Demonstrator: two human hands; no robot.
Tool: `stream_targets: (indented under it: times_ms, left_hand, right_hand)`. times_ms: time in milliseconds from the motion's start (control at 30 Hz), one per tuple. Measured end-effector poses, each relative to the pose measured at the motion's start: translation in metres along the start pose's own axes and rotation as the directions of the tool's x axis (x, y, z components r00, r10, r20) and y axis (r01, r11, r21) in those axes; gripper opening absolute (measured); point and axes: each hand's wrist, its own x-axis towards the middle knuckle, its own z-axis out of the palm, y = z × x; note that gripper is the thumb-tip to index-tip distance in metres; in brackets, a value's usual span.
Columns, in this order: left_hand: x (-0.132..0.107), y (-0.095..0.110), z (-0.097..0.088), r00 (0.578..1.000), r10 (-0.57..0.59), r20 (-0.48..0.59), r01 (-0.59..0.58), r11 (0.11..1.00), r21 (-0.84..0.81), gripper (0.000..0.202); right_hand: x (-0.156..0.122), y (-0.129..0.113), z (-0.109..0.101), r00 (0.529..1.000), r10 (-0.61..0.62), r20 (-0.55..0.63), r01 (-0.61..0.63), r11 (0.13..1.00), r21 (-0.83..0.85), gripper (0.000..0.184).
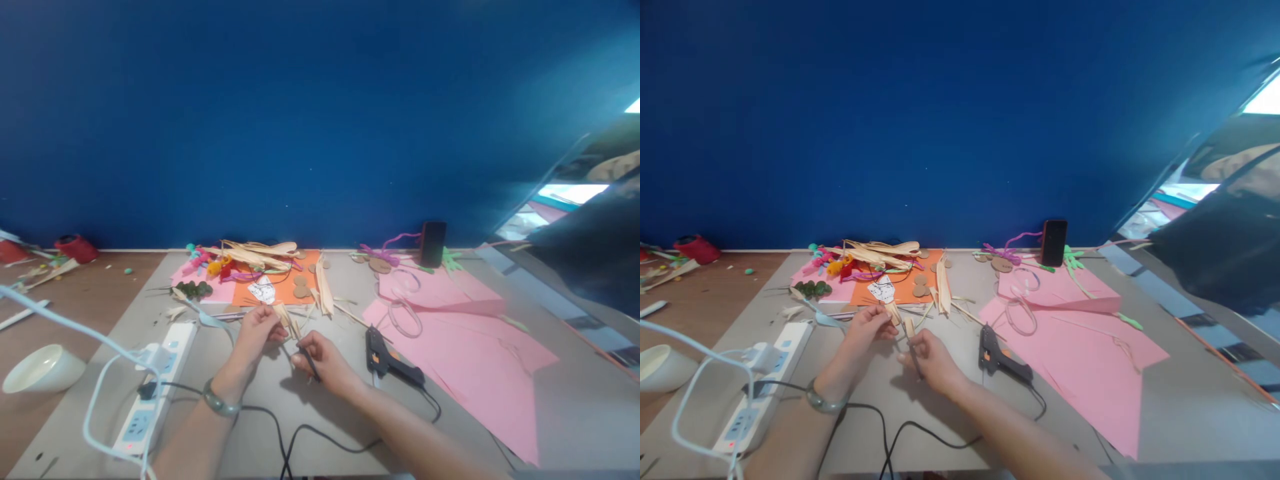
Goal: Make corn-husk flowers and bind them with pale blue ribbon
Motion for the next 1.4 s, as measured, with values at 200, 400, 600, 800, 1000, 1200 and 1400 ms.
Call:
stream_targets:
  times_ms: [200,400,600,800,1000,1200,1400]
  left_hand:
    - [-0.0006,-0.0012,-0.002,1.0,0.007,0.022,-0.007,1.0,-0.004,0.028]
    - [0.0003,-0.0015,-0.0049,0.998,0.007,0.056,-0.008,1.0,0.015,0.031]
    - [0.0012,-0.0024,-0.0056,0.998,0.0,0.061,-0.001,1.0,0.025,0.033]
    - [-0.0006,-0.0027,-0.0039,0.999,0.021,0.042,-0.022,0.999,0.027,0.033]
    - [-0.0002,-0.003,-0.0024,0.999,0.023,0.024,-0.024,1.0,0.017,0.033]
    - [-0.0003,-0.0024,-0.003,1.0,0.021,0.009,-0.021,0.999,0.037,0.032]
    - [-0.0025,-0.0002,-0.0021,1.0,0.024,-0.003,-0.024,0.999,0.024,0.032]
  right_hand:
    - [-0.0003,0.0,-0.0001,1.0,-0.003,-0.002,0.003,1.0,-0.013,0.053]
    - [-0.0002,0.0003,-0.0012,1.0,-0.005,0.003,0.006,1.0,-0.022,0.052]
    - [0.0016,0.0027,-0.0009,1.0,-0.013,0.007,0.013,1.0,0.002,0.052]
    - [0.0012,0.0017,-0.0009,1.0,0.001,0.014,-0.002,0.999,0.037,0.054]
    - [-0.0004,0.0007,-0.0016,1.0,-0.015,0.007,0.014,1.0,0.021,0.052]
    - [0.0007,0.0029,-0.0007,1.0,-0.012,0.014,0.011,0.999,0.048,0.053]
    - [0.0005,0.0048,0.0003,0.999,-0.028,0.021,0.027,0.998,0.058,0.053]
